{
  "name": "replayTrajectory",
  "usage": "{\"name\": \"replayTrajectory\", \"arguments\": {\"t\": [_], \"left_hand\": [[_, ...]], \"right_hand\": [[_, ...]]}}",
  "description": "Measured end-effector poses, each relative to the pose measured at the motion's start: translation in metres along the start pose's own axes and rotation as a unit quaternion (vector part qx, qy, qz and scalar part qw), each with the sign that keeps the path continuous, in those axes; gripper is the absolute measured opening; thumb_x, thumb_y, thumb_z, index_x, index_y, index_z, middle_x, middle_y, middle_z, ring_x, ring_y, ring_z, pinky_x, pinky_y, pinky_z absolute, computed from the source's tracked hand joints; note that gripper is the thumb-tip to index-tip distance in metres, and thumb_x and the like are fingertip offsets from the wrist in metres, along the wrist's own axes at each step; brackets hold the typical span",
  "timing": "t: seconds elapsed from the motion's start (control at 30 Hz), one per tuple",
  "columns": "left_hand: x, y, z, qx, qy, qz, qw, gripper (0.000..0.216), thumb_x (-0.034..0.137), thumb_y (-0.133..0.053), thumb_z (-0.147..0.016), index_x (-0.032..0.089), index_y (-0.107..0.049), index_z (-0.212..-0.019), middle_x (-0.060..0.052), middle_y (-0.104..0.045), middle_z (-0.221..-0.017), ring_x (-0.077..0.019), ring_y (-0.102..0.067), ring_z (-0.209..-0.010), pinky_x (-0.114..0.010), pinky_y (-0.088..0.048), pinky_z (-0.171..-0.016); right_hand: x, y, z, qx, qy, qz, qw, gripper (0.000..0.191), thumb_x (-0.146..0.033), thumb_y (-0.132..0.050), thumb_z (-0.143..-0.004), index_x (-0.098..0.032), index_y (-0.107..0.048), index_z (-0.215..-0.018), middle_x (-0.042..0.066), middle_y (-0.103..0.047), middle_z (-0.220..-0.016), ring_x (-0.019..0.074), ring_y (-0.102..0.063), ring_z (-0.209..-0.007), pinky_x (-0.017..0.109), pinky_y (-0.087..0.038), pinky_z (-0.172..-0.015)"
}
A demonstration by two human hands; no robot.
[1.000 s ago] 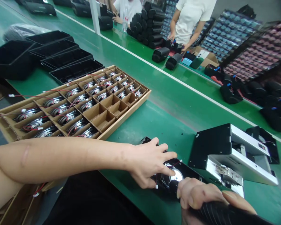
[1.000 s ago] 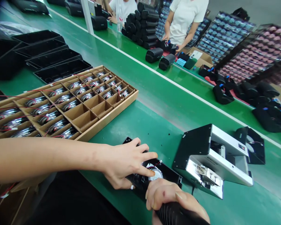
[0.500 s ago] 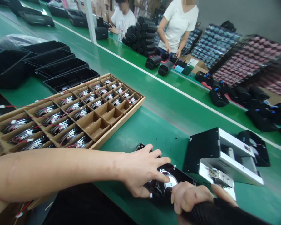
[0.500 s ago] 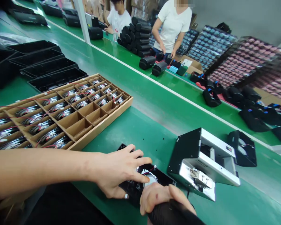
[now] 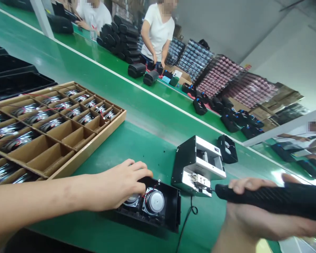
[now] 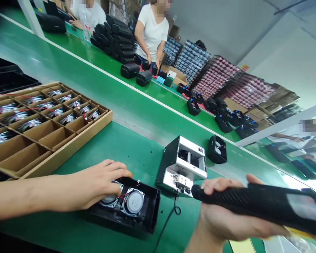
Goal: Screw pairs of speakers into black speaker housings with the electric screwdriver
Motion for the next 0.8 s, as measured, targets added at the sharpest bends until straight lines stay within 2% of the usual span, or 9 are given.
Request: {"name": "replayTrajectory", "arguments": {"t": [0.1, 0.2, 0.3, 0.37, 0.47, 0.57, 0.63, 0.73, 0.8], "left_hand": [[-0.003, -0.002, 0.004, -0.018, -0.027, -0.014, 0.999, 0.034, 0.000, -0.067, -0.072, 0.026, -0.072, -0.093, -0.004, -0.061, -0.150, -0.0325, -0.059, -0.126, -0.043, -0.044, -0.094], [-0.005, -0.002, 0.007, -0.012, -0.039, -0.019, 0.999, 0.033, 0.002, -0.064, -0.077, 0.028, -0.074, -0.095, -0.001, -0.061, -0.153, -0.0300, -0.062, -0.120, -0.042, -0.045, -0.090], [-0.004, 0.002, 0.009, -0.006, -0.040, -0.021, 0.999, 0.034, 0.004, -0.061, -0.084, 0.029, -0.076, -0.102, -0.001, -0.060, -0.156, -0.0289, -0.063, -0.123, -0.041, -0.046, -0.093], [-0.002, 0.005, 0.011, -0.018, -0.031, -0.011, 0.999, 0.032, 0.010, -0.058, -0.092, 0.029, -0.076, -0.110, -0.001, -0.059, -0.159, -0.0288, -0.061, -0.128, -0.041, -0.047, -0.097], [-0.001, 0.010, 0.016, -0.042, -0.015, 0.021, 0.999, 0.029, 0.028, -0.059, -0.103, 0.031, -0.072, -0.128, -0.001, -0.053, -0.164, -0.0309, -0.056, -0.140, -0.044, -0.046, -0.107], [-0.003, 0.011, 0.021, -0.054, -0.006, 0.060, 0.997, 0.054, 0.047, -0.070, -0.096, 0.028, -0.063, -0.147, -0.006, -0.048, -0.168, -0.0367, -0.050, -0.149, -0.051, -0.044, -0.116], [-0.006, 0.007, 0.025, -0.074, 0.001, 0.078, 0.994, 0.073, 0.053, -0.074, -0.093, 0.024, -0.054, -0.157, -0.010, -0.044, -0.169, -0.0397, -0.044, -0.153, -0.056, -0.040, -0.120], [-0.009, 0.000, 0.027, -0.087, 0.007, 0.093, 0.992, 0.081, 0.052, -0.073, -0.093, 0.023, -0.045, -0.163, -0.011, -0.041, -0.171, -0.0406, -0.039, -0.157, -0.060, -0.035, -0.124], [-0.008, 0.001, 0.027, -0.074, -0.008, 0.098, 0.992, 0.081, 0.048, -0.075, -0.091, 0.024, -0.046, -0.162, -0.011, -0.045, -0.168, -0.0408, -0.041, -0.156, -0.059, -0.036, -0.123]], "right_hand": [[-0.005, -0.022, 0.007, -0.011, 0.064, 0.042, 0.997, 0.088, -0.099, -0.020, -0.078, -0.023, -0.058, -0.102, -0.007, -0.046, -0.042, 0.0180, -0.036, -0.027, 0.032, -0.033, -0.023], [-0.002, -0.026, 0.012, -0.028, 0.053, 0.043, 0.997, 0.086, -0.095, -0.018, -0.081, -0.022, -0.057, -0.103, -0.007, -0.048, -0.044, 0.0170, -0.038, -0.027, 0.031, -0.035, -0.026], [0.000, -0.023, 0.013, -0.030, 0.042, 0.038, 0.998, 0.086, -0.097, -0.017, -0.081, -0.022, -0.056, -0.102, -0.007, -0.048, -0.045, 0.0166, -0.038, -0.027, 0.031, -0.034, -0.026], [0.003, -0.021, 0.013, -0.034, 0.037, 0.034, 0.998, 0.088, -0.098, -0.017, -0.080, -0.023, -0.056, -0.102, -0.008, -0.048, -0.045, 0.0167, -0.038, -0.027, 0.030, -0.034, -0.026], [0.005, -0.022, 0.014, -0.045, 0.038, 0.033, 0.998, 0.090, -0.098, -0.016, -0.080, -0.022, -0.057, -0.106, -0.008, -0.049, -0.044, 0.0170, -0.038, -0.027, 0.031, -0.034, -0.026], [0.000, -0.025, 0.016, -0.049, 0.057, 0.037, 0.996, 0.089, -0.094, -0.018, -0.082, -0.020, -0.059, -0.111, -0.007, -0.048, -0.044, 0.0167, -0.037, -0.027, 0.030, -0.034, -0.026], [-0.005, -0.026, 0.017, -0.041, 0.053, 0.030, 0.997, 0.084, -0.087, -0.021, -0.086, -0.019, -0.062, -0.113, -0.006, -0.049, -0.045, 0.0157, -0.039, -0.030, 0.028, -0.035, -0.028], [-0.007, -0.023, 0.013, -0.013, 0.028, 0.018, 0.999, 0.077, -0.082, -0.025, -0.088, -0.020, -0.066, -0.110, -0.005, -0.050, -0.048, 0.0156, -0.042, -0.035, 0.028, -0.038, -0.032], [-0.007, -0.019, 0.007, 0.005, 0.043, 0.017, 0.999, 0.083, -0.093, -0.025, -0.081, -0.023, -0.063, -0.105, -0.007, -0.046, -0.044, 0.0171, -0.038, -0.030, 0.029, -0.032, -0.026]]}}
Point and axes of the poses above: each hand's wrist, its own z-axis away from the middle knuckle, its own y-axis out of the back of the hand, x = y × z, the point moved 8 cm from there along -z, towards the middle knuckle
